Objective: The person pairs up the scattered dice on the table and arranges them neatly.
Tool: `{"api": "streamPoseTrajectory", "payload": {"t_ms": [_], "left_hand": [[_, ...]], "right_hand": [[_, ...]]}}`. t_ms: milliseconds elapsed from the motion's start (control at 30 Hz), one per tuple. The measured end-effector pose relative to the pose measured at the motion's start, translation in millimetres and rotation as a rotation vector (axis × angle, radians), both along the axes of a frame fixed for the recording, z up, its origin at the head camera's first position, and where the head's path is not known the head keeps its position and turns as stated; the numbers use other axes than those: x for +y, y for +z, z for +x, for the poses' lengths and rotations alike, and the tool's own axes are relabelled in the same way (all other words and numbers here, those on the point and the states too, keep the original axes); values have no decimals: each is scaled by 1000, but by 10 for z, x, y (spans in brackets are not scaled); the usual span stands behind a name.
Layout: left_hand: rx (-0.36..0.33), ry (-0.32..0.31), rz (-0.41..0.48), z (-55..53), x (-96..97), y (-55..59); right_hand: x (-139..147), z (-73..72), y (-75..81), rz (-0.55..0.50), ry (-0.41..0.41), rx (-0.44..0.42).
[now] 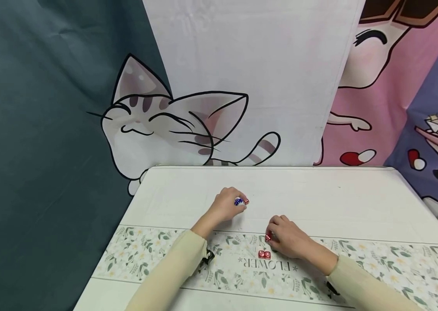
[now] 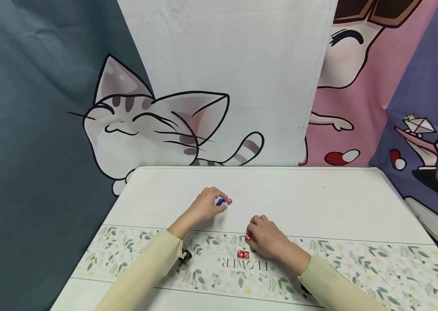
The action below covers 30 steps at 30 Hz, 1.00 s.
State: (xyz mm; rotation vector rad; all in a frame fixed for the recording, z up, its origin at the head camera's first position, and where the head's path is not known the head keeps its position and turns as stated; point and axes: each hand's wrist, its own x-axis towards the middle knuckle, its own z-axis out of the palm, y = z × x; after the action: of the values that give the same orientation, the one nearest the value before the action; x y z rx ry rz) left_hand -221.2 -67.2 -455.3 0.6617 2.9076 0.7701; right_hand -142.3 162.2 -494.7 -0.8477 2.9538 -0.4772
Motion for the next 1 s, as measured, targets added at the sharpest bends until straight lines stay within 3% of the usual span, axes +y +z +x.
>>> {"api": "streamPoseTrajectory", "payload": {"t_ms": [300, 1000], "left_hand": [[14, 39, -125, -242, 60, -131], [-7, 78, -214, -375, 127, -323]], "right_hand": [[0, -3, 1, 9, -12, -5], [-12, 3, 11, 9, -4, -8]]}}
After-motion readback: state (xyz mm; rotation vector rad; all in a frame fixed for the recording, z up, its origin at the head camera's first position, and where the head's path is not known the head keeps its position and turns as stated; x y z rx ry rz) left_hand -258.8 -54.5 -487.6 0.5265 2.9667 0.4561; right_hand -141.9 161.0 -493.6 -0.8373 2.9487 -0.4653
